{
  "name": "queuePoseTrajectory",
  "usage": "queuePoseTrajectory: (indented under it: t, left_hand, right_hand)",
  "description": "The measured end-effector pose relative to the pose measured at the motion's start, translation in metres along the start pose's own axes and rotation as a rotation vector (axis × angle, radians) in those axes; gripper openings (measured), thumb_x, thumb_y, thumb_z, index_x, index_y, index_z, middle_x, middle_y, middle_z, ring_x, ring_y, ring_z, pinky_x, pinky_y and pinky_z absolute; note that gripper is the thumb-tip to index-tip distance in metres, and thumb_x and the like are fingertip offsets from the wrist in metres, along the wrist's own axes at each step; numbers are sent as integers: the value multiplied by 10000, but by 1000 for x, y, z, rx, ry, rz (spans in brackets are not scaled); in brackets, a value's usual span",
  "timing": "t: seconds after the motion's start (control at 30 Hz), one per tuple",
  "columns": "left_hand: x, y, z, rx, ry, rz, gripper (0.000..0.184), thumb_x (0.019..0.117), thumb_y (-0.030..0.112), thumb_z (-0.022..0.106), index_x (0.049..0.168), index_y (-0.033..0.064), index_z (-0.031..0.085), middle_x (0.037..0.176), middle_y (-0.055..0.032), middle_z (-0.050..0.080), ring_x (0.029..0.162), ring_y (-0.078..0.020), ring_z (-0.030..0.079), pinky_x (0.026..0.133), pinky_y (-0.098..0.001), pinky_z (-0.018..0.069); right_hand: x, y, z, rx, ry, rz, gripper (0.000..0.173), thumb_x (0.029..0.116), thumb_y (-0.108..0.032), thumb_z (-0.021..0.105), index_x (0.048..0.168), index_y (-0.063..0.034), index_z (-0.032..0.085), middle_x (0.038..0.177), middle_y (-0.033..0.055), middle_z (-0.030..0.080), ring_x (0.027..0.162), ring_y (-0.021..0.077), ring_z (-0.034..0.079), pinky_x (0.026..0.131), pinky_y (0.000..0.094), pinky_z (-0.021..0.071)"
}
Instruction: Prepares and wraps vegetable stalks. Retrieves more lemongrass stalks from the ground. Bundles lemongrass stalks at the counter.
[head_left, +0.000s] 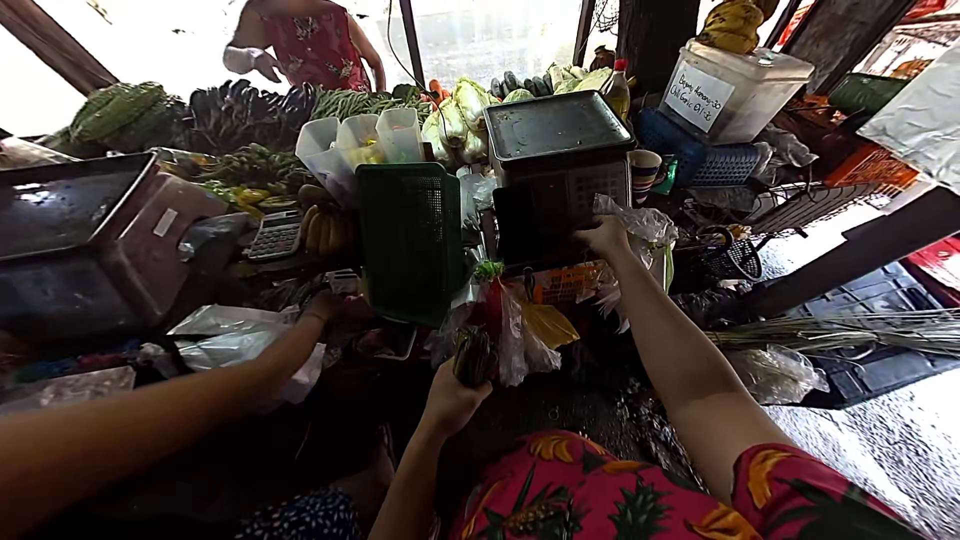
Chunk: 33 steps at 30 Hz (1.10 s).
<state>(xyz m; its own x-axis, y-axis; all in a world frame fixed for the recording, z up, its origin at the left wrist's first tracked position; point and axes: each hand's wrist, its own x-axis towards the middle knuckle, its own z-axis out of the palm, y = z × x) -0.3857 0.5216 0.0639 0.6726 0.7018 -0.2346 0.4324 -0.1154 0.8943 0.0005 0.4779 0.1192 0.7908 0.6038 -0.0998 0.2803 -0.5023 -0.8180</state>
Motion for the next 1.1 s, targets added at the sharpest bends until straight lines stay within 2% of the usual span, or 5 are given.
queuePoseTrajectory:
  t: [0.4,0.6,0.7,0.87,1.1]
  left_hand:
    - [5,4,0,-57,-20,29,310,734,63,769,1033,92,688,867,9,717,745,-85,693,709,-302,602]
    - [7,17,2,-516,-123,32,260,764,-11,717,1009,33,644,782,-36,695,653,-144,673,642,-308,601]
    - [8,23,1,-645,-159,33,260,786,-16,691,1031,29,619,773,-34,684,642,-139,666,641,-306,601]
    - [14,29,2,-590,-144,82,208,798,-12,699,993,28,637,763,-31,689,637,-131,665,637,-301,597]
    - [16,45,2,301,-23,112,437,744,182,825,1129,72,652,1001,-65,711,958,-173,688,883,-435,572]
  right_hand:
    - [-3,-6,-1,645,200,117,312,947,-208,742,1182,-14,675,1117,124,703,1049,215,649,936,444,520]
    - [-39,-34,-3,1258,1,-19,191,1078,-141,351,1180,-68,495,1047,76,728,850,142,725,785,283,592]
    - [-92,-54,6,860,-94,-227,355,1019,20,306,1359,-70,354,1166,80,722,833,168,745,708,304,611]
    - [-161,-52,39,365,-239,-685,333,867,-95,793,1082,-73,540,994,75,761,687,178,730,552,346,616]
    - [-185,-50,60,-357,-318,-975,798,679,-614,851,1325,-186,661,1525,26,540,1174,263,645,859,500,575]
